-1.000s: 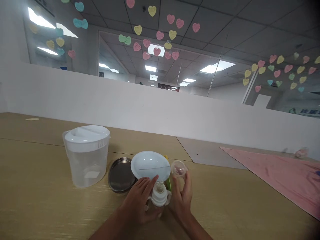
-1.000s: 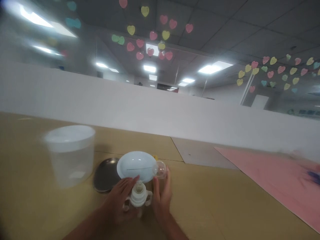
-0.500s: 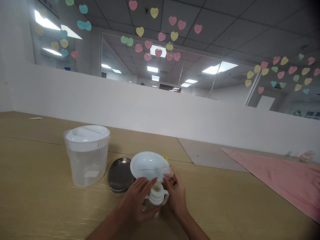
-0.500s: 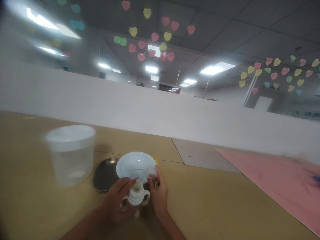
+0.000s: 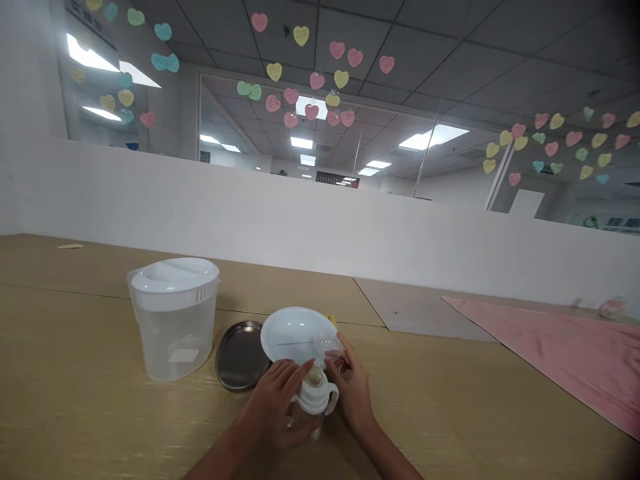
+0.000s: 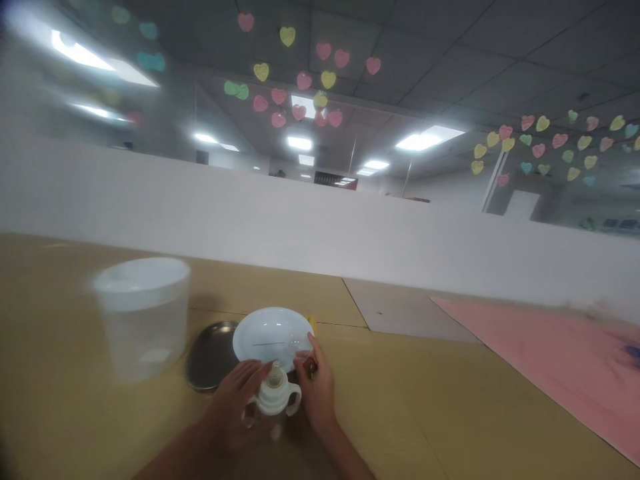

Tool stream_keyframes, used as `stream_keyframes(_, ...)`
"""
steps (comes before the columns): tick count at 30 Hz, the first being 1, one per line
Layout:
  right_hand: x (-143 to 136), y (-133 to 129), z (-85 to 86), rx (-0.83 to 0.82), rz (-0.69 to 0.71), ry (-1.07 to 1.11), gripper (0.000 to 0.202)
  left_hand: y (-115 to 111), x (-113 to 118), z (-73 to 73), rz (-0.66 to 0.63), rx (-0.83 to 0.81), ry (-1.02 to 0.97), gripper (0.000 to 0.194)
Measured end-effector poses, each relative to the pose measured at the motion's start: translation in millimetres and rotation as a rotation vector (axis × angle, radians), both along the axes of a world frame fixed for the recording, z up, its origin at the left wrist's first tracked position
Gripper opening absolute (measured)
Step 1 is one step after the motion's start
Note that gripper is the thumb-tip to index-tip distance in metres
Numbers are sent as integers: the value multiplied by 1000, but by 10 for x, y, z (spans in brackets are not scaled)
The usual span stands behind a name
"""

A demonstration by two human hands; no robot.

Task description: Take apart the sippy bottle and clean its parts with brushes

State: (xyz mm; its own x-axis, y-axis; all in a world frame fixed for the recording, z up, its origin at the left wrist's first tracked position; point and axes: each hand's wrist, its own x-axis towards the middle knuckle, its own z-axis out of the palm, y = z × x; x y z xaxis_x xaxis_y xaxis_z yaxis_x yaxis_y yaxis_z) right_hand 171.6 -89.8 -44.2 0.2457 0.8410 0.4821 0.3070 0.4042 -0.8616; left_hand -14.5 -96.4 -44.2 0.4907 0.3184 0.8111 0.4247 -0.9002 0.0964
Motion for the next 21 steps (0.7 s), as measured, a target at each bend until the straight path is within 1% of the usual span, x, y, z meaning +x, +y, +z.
stream_keyframes(7, -19, -5, 14, 24, 10, 22, 61, -3, -3, 25, -3, -7, 17, 73)
stream_keyframes(12, -9, 13, -5, 30, 25, 29, 59, -5, -5, 14, -6, -44, 13, 72)
stream_keyframes(16, -3, 17, -25, 40, 35, 64, 57, -7, -2, 21, -3, -21, -5, 71)
stream_keyframes(21, -9, -14, -47, 12, 92, 100, 53, -1, 0, 38, -7, 6, -12, 69)
